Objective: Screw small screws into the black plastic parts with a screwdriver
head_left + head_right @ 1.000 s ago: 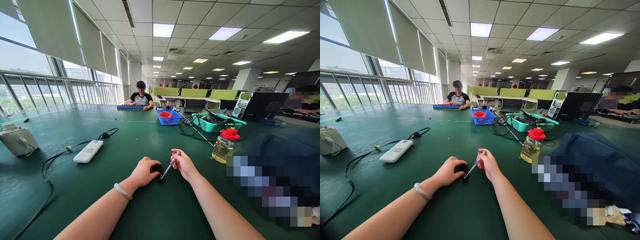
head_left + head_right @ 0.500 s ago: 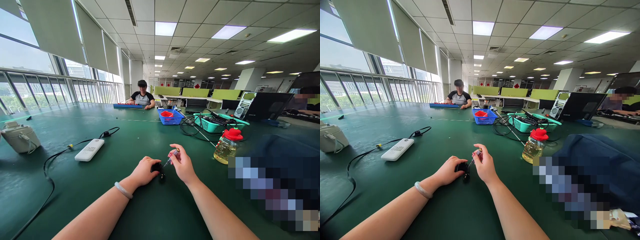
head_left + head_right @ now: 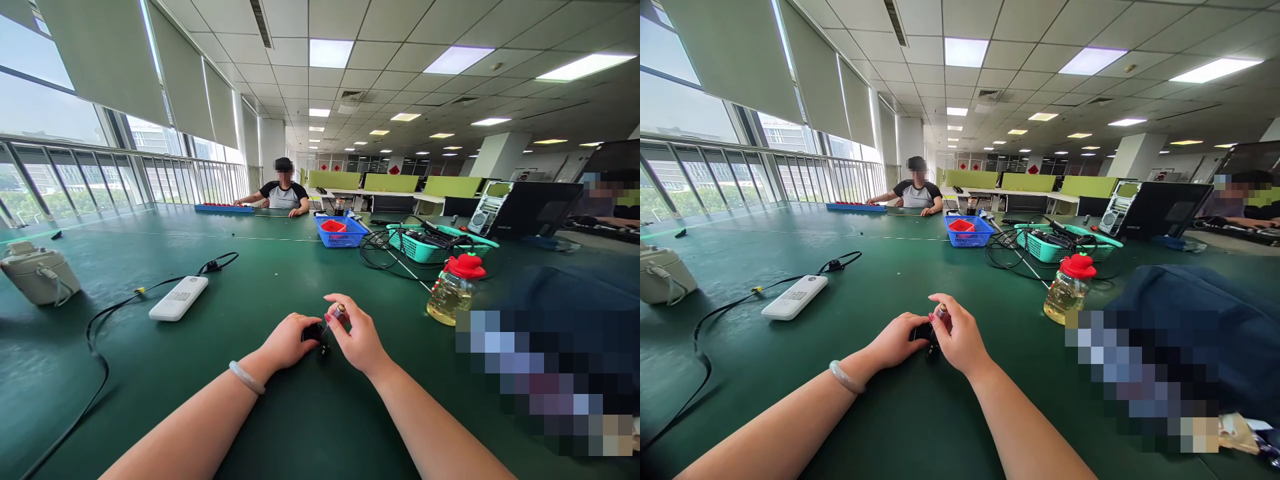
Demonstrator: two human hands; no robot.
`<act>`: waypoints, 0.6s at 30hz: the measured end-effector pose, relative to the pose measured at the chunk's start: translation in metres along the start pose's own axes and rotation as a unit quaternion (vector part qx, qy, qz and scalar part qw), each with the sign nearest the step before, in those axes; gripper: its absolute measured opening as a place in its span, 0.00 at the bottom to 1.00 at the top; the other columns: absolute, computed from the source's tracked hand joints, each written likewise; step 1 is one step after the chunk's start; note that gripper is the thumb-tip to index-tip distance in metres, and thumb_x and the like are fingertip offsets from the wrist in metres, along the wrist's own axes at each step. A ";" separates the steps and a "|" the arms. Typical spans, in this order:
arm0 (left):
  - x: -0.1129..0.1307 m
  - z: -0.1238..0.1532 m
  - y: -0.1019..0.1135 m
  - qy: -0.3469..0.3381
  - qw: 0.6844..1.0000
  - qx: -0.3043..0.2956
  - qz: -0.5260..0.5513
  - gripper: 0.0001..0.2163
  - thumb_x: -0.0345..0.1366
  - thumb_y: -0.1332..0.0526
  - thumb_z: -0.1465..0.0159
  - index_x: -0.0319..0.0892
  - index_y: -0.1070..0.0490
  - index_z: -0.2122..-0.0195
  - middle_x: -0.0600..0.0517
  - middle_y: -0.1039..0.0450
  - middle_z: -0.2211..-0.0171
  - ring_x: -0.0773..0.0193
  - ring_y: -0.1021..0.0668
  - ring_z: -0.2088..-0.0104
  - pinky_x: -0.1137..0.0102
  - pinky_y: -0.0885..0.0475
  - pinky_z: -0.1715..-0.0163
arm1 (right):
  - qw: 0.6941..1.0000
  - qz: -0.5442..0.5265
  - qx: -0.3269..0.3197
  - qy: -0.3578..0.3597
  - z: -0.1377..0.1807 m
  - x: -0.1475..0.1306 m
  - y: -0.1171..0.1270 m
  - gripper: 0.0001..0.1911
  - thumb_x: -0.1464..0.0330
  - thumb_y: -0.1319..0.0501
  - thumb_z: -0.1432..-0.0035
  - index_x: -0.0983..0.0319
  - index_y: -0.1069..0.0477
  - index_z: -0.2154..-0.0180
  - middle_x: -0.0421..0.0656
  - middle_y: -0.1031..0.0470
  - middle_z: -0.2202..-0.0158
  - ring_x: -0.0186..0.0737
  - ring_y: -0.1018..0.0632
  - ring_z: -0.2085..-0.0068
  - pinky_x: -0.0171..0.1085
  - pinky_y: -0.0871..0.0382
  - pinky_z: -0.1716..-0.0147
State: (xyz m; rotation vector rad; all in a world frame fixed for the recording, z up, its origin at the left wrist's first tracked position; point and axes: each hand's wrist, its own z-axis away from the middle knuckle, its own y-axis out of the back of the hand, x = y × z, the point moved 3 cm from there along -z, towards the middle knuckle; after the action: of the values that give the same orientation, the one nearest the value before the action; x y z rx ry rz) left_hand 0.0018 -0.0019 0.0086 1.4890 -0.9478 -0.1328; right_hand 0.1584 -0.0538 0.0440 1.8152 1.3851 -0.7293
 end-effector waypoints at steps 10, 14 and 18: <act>-0.001 -0.002 -0.001 -0.001 1.000 -0.005 -0.003 0.20 0.35 0.34 0.41 0.44 0.27 0.46 0.49 0.21 0.56 0.52 0.24 0.53 0.62 0.31 0.50 | 0.998 0.067 0.014 0.003 0.000 0.007 -0.002 0.08 0.64 0.39 0.41 0.54 0.30 0.58 0.38 0.29 0.71 0.36 0.29 0.74 0.35 0.33 0.70; -0.003 -0.002 -0.002 0.007 1.000 -0.005 -0.009 0.23 0.36 0.34 0.41 0.44 0.29 0.44 0.49 0.22 0.53 0.53 0.25 0.51 0.63 0.32 0.47 | 0.995 0.086 0.039 -0.009 -0.002 0.012 0.004 0.09 0.61 0.39 0.41 0.56 0.32 0.59 0.37 0.29 0.72 0.35 0.29 0.74 0.34 0.33 0.71; -0.004 -0.001 -0.003 0.017 1.000 -0.010 -0.008 0.24 0.37 0.33 0.41 0.45 0.30 0.43 0.48 0.23 0.50 0.53 0.25 0.50 0.63 0.32 0.46 | 0.995 0.088 0.043 -0.008 -0.005 0.015 0.009 0.09 0.61 0.41 0.40 0.57 0.33 0.59 0.38 0.28 0.72 0.36 0.26 0.73 0.34 0.31 0.70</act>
State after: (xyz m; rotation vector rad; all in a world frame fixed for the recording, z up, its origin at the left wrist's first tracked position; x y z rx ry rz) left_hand 0.0014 0.0012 0.0049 1.4765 -0.9051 -0.1277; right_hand 0.1706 -0.0429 0.0366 1.9648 1.1803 -0.7184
